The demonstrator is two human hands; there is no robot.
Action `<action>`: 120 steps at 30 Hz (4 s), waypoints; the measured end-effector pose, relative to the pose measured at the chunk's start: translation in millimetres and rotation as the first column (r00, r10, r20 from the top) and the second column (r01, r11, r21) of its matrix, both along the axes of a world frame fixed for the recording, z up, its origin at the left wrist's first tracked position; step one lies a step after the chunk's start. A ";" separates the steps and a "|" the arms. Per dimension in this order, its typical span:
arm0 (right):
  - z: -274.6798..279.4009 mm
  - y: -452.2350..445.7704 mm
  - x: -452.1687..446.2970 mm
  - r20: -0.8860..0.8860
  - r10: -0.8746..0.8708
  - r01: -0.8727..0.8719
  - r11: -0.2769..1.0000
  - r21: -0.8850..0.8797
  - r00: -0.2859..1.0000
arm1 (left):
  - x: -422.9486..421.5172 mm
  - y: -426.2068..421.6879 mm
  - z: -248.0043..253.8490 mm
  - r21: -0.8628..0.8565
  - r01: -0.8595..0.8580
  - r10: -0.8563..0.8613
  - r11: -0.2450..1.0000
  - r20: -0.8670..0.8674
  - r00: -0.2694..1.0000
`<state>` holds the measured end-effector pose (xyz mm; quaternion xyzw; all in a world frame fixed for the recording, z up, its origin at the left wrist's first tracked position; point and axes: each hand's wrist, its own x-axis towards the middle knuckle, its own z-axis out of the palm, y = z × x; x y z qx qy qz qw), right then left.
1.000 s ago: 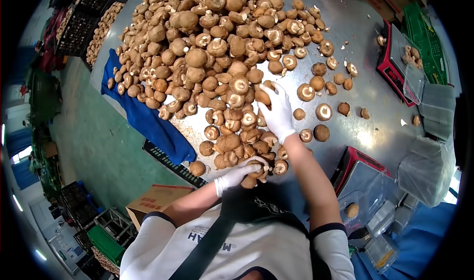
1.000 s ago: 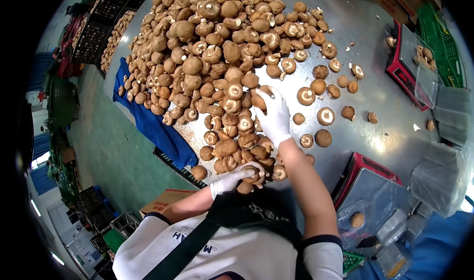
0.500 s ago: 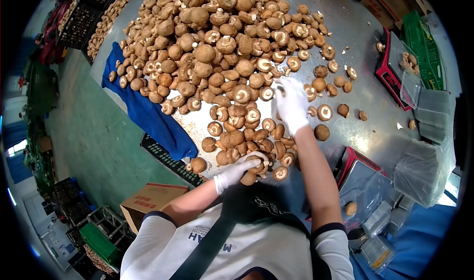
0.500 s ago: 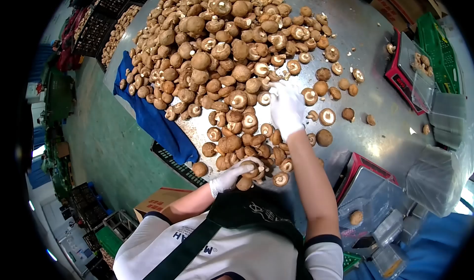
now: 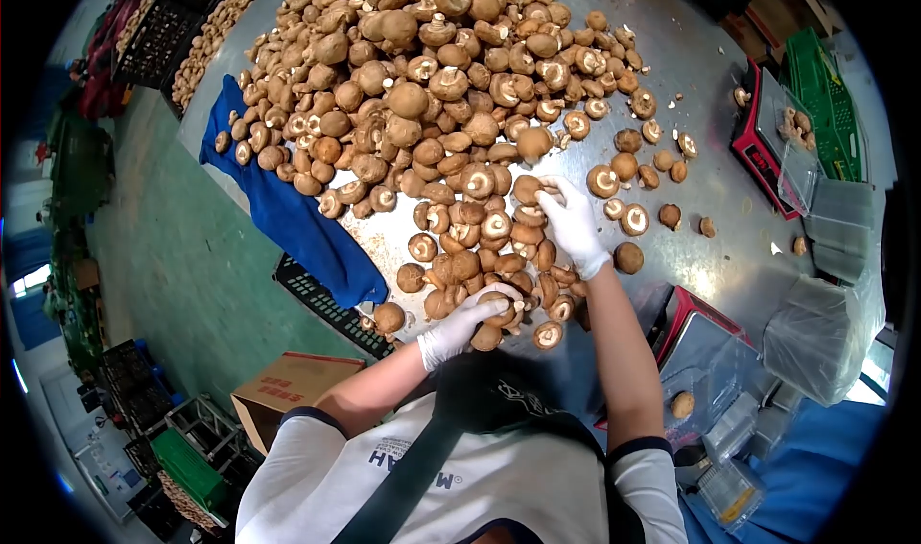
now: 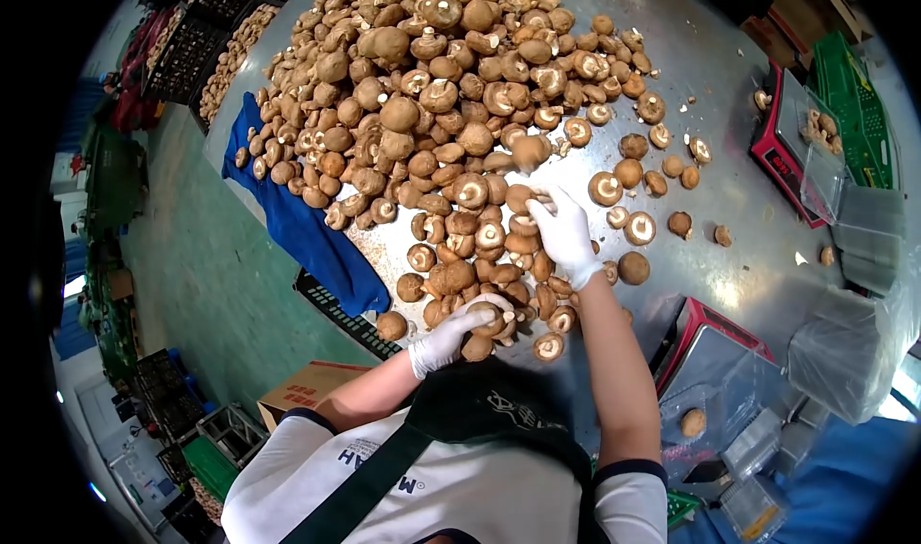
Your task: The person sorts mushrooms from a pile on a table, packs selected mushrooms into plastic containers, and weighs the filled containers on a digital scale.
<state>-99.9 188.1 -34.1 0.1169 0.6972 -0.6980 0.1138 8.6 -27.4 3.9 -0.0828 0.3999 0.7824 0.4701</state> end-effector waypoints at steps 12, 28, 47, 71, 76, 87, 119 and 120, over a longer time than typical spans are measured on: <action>3.2 -41.7 -52.7 -0.072 0.167 -0.036 0.567 0.823 0.983 | -1.1 3.2 3.6 0.041 -0.039 0.037 0.998 0.035 0.999; 61.9 -40.7 99.6 -0.465 0.018 0.255 0.817 0.518 0.885 | 8.7 12.4 28.1 -0.045 -0.139 0.144 0.989 0.132 0.981; 148.2 146.8 355.2 -0.491 -0.669 0.678 0.027 0.735 0.558 | 164.7 276.3 115.6 0.250 0.519 -0.338 0.818 -0.520 0.784; 1.6 -0.8 240.8 -0.059 -0.009 0.046 0.750 0.659 0.998 | -29.4 25.3 -5.3 -0.750 -0.476 -0.862 0.459 -0.506 -0.034; 3.8 -42.3 259.2 -0.034 0.268 -0.175 0.715 0.677 0.963 | 32.8 -5.2 -6.8 -0.653 -0.561 -0.730 0.508 -0.672 0.122; 35.3 -117.8 203.4 -0.006 0.810 -0.686 0.501 0.529 0.587 | 114.1 -120.7 -7.9 -0.477 -0.749 -0.389 0.460 -0.866 0.313; -70.0 257.3 29.6 -0.340 -0.636 0.632 0.309 0.711 0.693 | -19.9 -99.5 -10.4 -0.778 -0.601 -0.788 0.181 -0.480 0.385; -63.6 247.3 24.1 -0.380 -0.575 0.629 0.329 0.704 0.725 | -16.6 -95.0 -9.9 -0.781 -0.599 -0.817 0.176 -0.456 0.355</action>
